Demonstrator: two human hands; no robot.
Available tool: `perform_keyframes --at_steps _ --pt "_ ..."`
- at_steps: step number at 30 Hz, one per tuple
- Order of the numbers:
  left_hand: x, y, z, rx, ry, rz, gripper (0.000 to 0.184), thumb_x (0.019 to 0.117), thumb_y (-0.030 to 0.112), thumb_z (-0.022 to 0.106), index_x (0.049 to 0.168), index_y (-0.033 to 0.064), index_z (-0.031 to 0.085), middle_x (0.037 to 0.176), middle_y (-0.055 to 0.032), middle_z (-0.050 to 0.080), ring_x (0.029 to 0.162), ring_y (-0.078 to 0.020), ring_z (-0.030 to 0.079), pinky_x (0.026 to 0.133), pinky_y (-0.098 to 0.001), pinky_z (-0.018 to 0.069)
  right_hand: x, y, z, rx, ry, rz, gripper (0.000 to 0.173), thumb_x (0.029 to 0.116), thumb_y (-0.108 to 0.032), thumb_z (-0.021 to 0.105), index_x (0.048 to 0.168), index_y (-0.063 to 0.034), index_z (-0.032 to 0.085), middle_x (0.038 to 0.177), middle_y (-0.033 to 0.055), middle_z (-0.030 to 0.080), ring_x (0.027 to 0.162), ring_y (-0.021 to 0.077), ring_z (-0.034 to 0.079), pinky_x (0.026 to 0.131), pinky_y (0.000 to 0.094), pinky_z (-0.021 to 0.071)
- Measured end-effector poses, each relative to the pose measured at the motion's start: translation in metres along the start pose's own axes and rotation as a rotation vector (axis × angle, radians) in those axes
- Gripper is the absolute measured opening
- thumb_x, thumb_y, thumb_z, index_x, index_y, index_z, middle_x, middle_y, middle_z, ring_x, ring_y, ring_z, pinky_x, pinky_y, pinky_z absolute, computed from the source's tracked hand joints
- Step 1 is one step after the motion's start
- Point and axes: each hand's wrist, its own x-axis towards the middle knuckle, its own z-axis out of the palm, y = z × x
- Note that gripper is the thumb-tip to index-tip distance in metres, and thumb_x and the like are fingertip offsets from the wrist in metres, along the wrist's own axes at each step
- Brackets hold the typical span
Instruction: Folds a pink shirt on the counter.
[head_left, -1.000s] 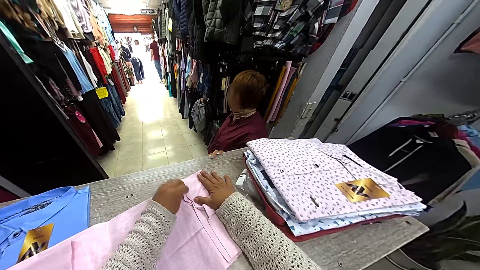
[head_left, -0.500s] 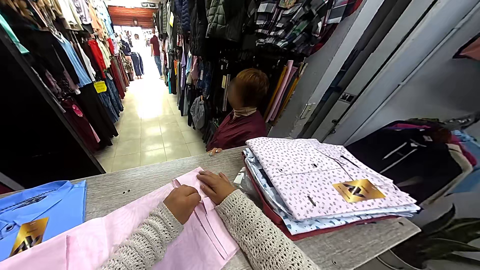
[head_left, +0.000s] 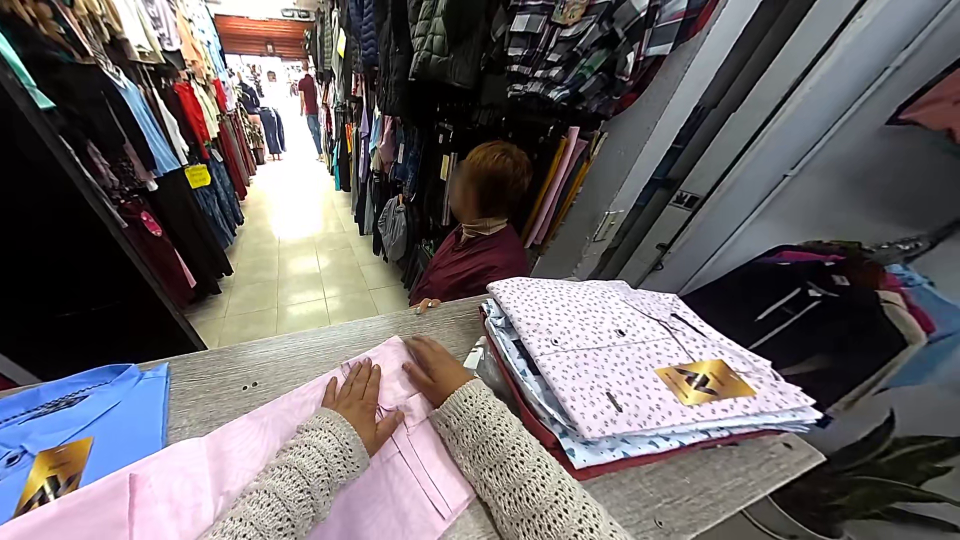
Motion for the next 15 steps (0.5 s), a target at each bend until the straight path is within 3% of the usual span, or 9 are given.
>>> perform_keyframes --at_steps 3,6,9,11,13,15 --pt "-0.001 0.001 -0.004 -0.007 -0.017 -0.001 0.081 0.105 0.05 0.045 0.162 0.0012 0.014 0.17 -0.0174 0.011 0.158 -0.0321 0.007 0.124 -0.059 0.0023 -0.007 -0.001 -0.023 0.015 0.003 0.158 0.045 0.1076 -0.025 0.051 0.138 0.0083 0.055 0.128 0.0273 0.064 0.121 0.0394 0.062 0.107 0.0517 0.0446" --pt "-0.003 0.002 -0.009 -0.005 -0.047 -0.019 0.081 0.1055 0.05 0.045 0.162 0.002 0.012 0.171 -0.0165 0.009 0.159 -0.0312 0.006 0.124 -0.0585 0.001 -0.026 -0.003 -0.034 0.01 -0.115 0.246 0.048 0.1029 -0.031 0.06 0.13 0.0083 0.06 0.123 0.0266 0.066 0.117 0.0388 0.062 0.105 0.0532 0.0441" --pt "-0.01 0.004 -0.017 -0.033 -0.042 0.001 0.077 0.1052 0.043 0.05 0.161 -0.0003 0.019 0.17 -0.0197 0.012 0.158 -0.0348 0.009 0.123 -0.0608 0.0051 -0.046 -0.013 -0.034 0.023 -0.168 0.309 0.056 0.0968 -0.032 0.07 0.136 0.0065 0.057 0.123 0.0277 0.065 0.117 0.0396 0.061 0.106 0.0537 0.0434" --pt "-0.02 0.01 -0.026 -0.123 0.098 0.145 0.059 0.1039 0.021 0.053 0.154 -0.0054 0.035 0.164 -0.026 0.025 0.153 -0.0405 0.025 0.122 -0.0587 0.0193 -0.049 -0.018 -0.036 0.024 -0.187 0.327 0.058 0.0954 -0.028 0.072 0.138 0.0065 0.053 0.124 0.0279 0.064 0.117 0.0394 0.062 0.105 0.0537 0.044" --pt "-0.03 0.023 -0.028 -0.228 0.25 0.3 0.044 0.1019 0.006 0.046 0.143 -0.0092 0.049 0.146 -0.0287 0.05 0.136 -0.0393 0.051 0.115 -0.0491 0.0385 -0.049 -0.022 -0.036 0.035 -0.19 0.334 0.053 0.0947 -0.025 0.072 0.134 0.0074 0.056 0.124 0.0277 0.064 0.118 0.0388 0.062 0.105 0.0535 0.044" --pt "-0.039 0.043 -0.031 -0.35 0.094 0.247 0.043 0.1075 0.012 0.042 0.144 -0.0112 0.046 0.13 -0.0293 0.062 0.122 -0.0383 0.062 0.109 -0.0473 0.0444 -0.047 -0.024 -0.034 0.036 -0.154 0.279 0.045 0.0931 -0.021 0.073 0.124 0.0095 0.062 0.12 0.0287 0.065 0.115 0.0406 0.062 0.103 0.0562 0.0437"
